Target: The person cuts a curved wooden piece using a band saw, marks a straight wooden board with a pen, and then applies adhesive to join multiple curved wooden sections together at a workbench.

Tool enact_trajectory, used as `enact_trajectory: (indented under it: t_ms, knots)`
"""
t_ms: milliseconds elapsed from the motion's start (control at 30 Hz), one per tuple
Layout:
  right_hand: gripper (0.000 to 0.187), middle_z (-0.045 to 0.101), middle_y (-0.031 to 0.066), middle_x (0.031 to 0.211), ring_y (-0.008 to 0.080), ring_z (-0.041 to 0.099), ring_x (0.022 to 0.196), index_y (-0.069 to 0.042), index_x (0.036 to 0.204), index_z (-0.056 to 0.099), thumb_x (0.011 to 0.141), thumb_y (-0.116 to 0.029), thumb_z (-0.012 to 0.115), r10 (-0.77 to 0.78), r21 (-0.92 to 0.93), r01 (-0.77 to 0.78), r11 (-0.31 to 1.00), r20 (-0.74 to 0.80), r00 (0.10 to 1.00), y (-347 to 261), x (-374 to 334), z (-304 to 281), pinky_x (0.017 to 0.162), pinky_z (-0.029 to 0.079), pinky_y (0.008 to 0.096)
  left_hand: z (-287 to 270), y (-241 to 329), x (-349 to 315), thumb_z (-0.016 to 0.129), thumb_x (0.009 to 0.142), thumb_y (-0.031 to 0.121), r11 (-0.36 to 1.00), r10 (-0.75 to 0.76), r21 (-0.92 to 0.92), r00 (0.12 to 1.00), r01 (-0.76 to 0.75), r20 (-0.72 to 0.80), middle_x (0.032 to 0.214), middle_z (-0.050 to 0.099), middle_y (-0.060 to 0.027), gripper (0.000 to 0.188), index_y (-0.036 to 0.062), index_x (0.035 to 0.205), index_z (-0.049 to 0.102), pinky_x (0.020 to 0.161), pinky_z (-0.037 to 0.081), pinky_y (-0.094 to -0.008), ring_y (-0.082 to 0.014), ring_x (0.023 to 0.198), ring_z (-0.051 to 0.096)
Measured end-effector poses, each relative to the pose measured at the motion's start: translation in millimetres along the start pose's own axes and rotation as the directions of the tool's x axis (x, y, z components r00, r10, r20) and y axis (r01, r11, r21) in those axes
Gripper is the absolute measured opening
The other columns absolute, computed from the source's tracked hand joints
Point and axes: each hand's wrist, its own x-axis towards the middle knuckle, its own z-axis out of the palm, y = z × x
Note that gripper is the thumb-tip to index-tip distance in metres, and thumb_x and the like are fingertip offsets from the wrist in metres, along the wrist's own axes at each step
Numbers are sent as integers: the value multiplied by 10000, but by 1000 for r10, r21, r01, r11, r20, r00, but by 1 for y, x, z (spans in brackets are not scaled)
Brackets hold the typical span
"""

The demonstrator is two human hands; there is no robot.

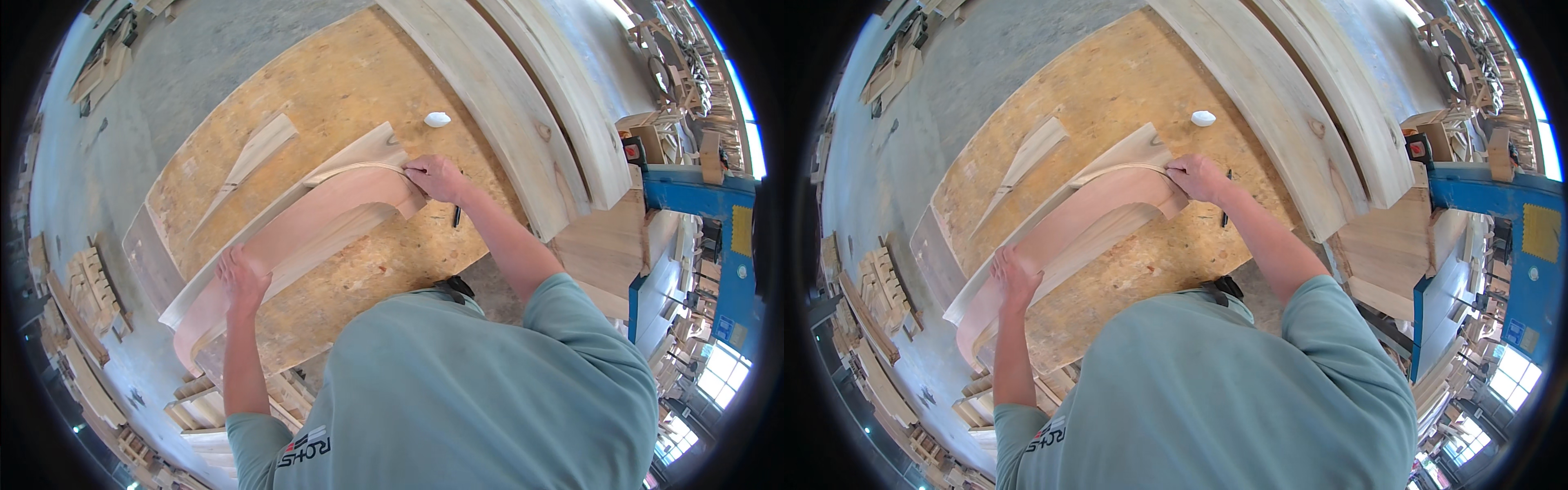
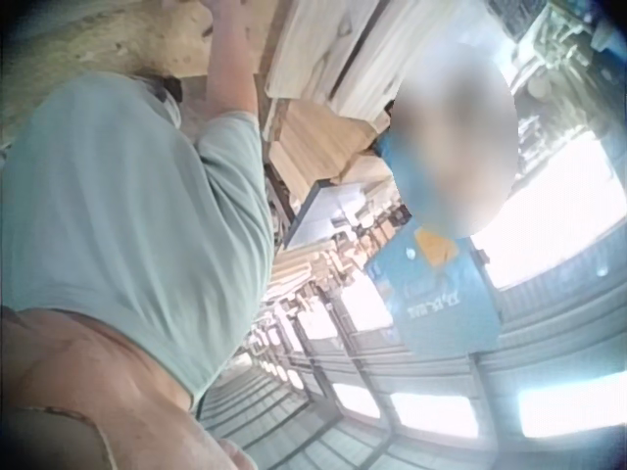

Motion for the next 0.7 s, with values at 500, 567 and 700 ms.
enact_trajectory:
  t_ms: [500, 567, 700]
  knots:
    - [506, 653, 215, 1177, 376, 644, 1041, 6, 1325, 554, 848, -112, 672, -223, -87, 224, 971, 18, 975, 32, -47, 3, 893, 522, 423, 6, 0, 3, 923, 621, 185, 999, -31, 27, 999, 30, 29, 1372, 521, -151, 903, 94, 1386, 452, 1151, 304, -528, -358, 1349, 448]
    - [489, 658, 204, 1184, 374, 646, 1051, 1, 1325, 560, 866, -114, 682, -264, -107, 257, 960, -55, 963, 37, -49, 11, 909, 531, 430, 6, -3, 3, 924, 616, 181, 1000, -20, 21, 999, 19, 30, 1353, 544, -152, 903, 96, 1383, 455, 1145, 308, -529, -360, 1340, 462]
    - [436, 670, 167, 1206, 353, 651, 1071, -14, 1308, 584, 892, -96, 682, -441, -280, 388, 878, -163, 882, 49, -54, 19, 930, 546, 432, 1, -3, 4, 930, 607, 180, 999, 11, 30, 999, -12, 32, 1316, 581, -147, 903, 92, 1374, 461, 1130, 322, -523, -361, 1313, 495]
